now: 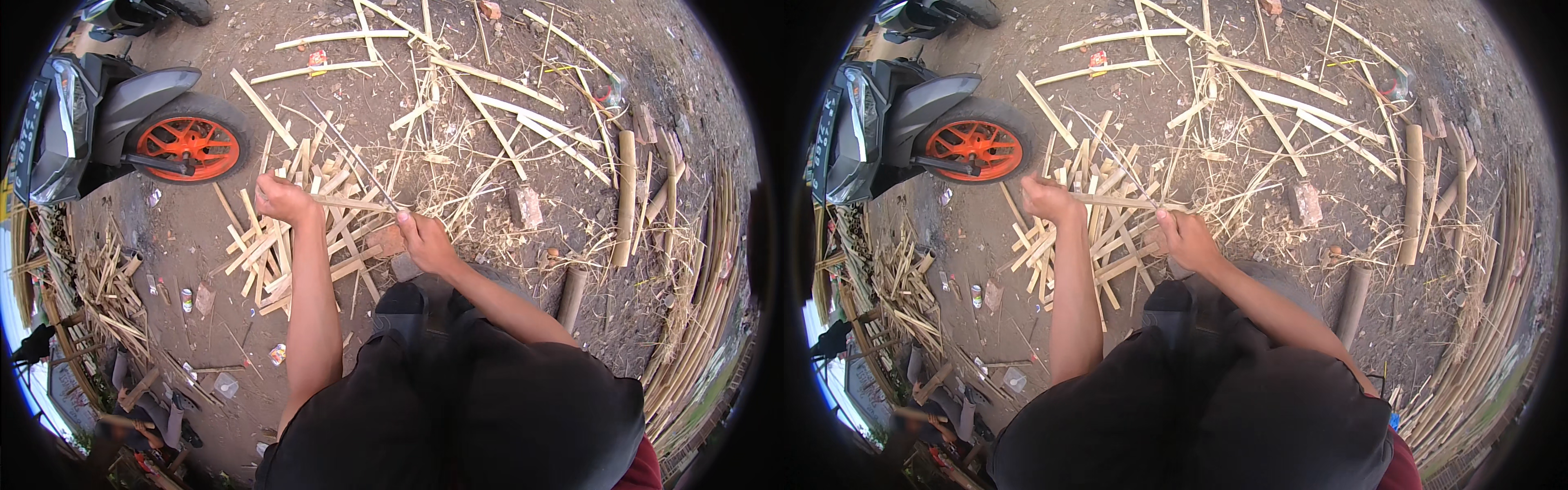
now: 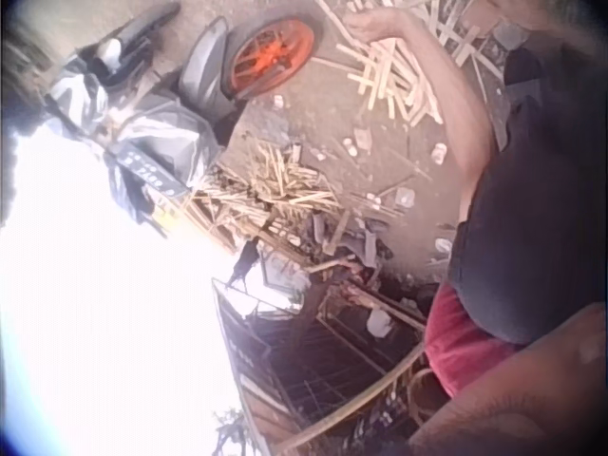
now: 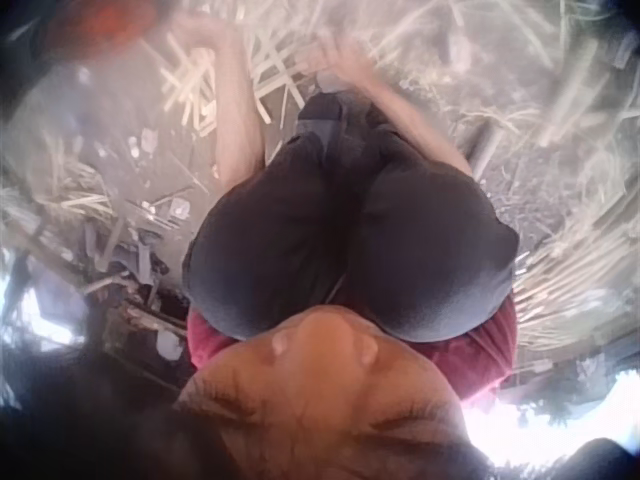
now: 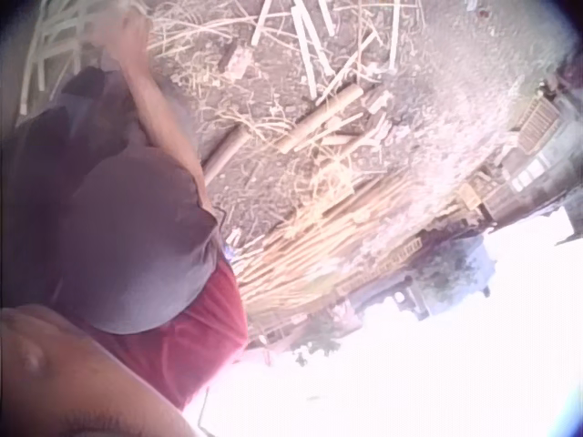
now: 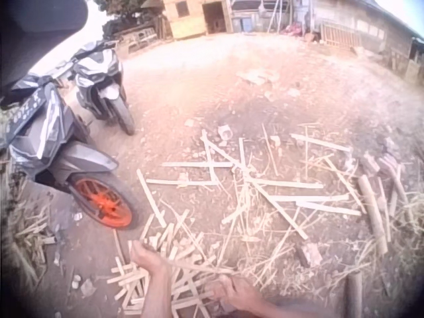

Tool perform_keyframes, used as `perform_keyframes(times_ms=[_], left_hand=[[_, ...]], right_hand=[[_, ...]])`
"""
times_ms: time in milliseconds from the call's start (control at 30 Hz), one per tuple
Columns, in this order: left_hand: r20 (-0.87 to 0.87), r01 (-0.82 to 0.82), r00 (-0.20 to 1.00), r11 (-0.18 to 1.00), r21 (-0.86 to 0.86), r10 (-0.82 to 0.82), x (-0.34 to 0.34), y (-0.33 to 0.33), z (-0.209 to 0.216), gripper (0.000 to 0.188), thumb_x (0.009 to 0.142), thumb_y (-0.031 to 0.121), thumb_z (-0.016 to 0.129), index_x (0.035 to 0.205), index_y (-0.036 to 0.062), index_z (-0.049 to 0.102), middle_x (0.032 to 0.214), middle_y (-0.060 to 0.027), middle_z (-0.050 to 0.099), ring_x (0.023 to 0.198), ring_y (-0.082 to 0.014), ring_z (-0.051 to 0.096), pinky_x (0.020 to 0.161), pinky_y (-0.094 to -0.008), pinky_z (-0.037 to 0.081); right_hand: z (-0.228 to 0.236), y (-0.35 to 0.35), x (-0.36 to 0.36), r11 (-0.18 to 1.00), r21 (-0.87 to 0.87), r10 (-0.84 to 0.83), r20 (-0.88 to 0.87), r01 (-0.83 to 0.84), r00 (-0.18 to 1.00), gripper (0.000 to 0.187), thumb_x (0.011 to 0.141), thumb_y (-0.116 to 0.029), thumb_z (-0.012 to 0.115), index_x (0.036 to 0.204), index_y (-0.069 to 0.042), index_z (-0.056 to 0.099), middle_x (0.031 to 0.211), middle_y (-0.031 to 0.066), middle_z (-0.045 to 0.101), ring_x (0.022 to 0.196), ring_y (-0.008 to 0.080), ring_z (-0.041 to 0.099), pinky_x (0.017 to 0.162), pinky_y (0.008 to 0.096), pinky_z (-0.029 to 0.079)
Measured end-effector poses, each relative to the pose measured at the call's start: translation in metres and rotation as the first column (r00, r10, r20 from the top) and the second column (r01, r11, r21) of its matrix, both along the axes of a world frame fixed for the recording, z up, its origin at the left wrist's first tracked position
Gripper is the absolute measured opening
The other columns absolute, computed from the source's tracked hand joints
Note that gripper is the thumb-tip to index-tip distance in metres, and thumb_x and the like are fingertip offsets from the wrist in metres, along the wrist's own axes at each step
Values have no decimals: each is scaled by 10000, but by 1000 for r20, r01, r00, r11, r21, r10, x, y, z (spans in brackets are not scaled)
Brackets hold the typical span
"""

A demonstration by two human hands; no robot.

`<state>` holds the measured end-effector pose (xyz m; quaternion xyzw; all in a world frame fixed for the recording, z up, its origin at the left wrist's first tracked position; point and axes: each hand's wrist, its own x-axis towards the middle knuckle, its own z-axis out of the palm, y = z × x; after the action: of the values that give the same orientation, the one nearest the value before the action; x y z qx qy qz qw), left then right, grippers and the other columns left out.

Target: The person whittles and smoothes bamboo strips using a large knife, holding each strip against a wooden block and scraping the surface.

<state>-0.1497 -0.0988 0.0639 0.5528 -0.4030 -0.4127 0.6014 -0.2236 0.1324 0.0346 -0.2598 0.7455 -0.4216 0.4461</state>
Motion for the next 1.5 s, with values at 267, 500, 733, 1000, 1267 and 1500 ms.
perform_keyframes(times_ms=[267, 500, 733, 1000, 1267, 1500], left_hand=[[-66, 63, 996, 997, 36, -60, 1, 14, 5, 242, 845, 171, 520, 636, 52, 486, 572, 18, 371, 518, -106, 347, 508, -293, 267], [-23, 60, 998, 998, 4, -59, -2, 14, 0, 239, 843, 159, 534, 639, 40, 500, 594, 6, 397, 544, -119, 355, 522, -296, 278], [-10, 38, 999, 999, -1, -38, -12, 24, 2, 229, 848, 145, 532, 649, 36, 496, 617, 21, 374, 564, -107, 350, 549, -306, 281], [-104, 83, 992, 995, 48, -78, 0, 19, 3, 216, 852, 176, 533, 726, 2, 558, 622, 17, 394, 577, -110, 367, 547, -298, 277], [-27, -12, 1000, 999, 44, 14, -2, 2, 1, 291, 833, 161, 536, 579, 91, 412, 586, 3, 369, 517, -131, 362, 493, -337, 276], [-103, 19, 995, 999, 37, -15, -8, 6, -5, 287, 830, 144, 530, 577, 110, 400, 549, 19, 341, 471, -119, 329, 444, -308, 240]], right_hand=[[-69, 21, 21, 982, 186, 24, -209, 16, 978, 718, 1028, -543, 378, 871, 87, 684, 825, 325, 662, 815, 485, 652, 769, 551, 481], [-94, 51, 19, 920, 384, 199, -295, -75, 935, 595, 1046, -426, 413, 833, 76, 651, 790, 338, 620, 795, 474, 661, 719, 524, 494], [-83, 56, 23, 928, 355, 178, -156, -113, 972, 724, 1015, -579, 370, 871, 66, 665, 786, 285, 653, 781, 432, 643, 754, 511, 500], [-50, 30, -13, 966, 91, -237, -63, 242, 969, 777, 1005, -612, 377, 793, 78, 664, 742, 280, 673, 729, 409, 669, 738, 509, 519], [-86, 26, -3, 916, 379, -116, -72, 135, 991, 705, 1053, -507, 386, 698, 77, 559, 602, 202, 577, 558, 387, 543, 624, 453, 479], [-128, 54, 12, 917, 396, 144, -207, -51, 968, 725, 1016, -568, 389, 969, 94, 680, 851, 341, 655, 869, 537, 630, 818, 540, 496]])
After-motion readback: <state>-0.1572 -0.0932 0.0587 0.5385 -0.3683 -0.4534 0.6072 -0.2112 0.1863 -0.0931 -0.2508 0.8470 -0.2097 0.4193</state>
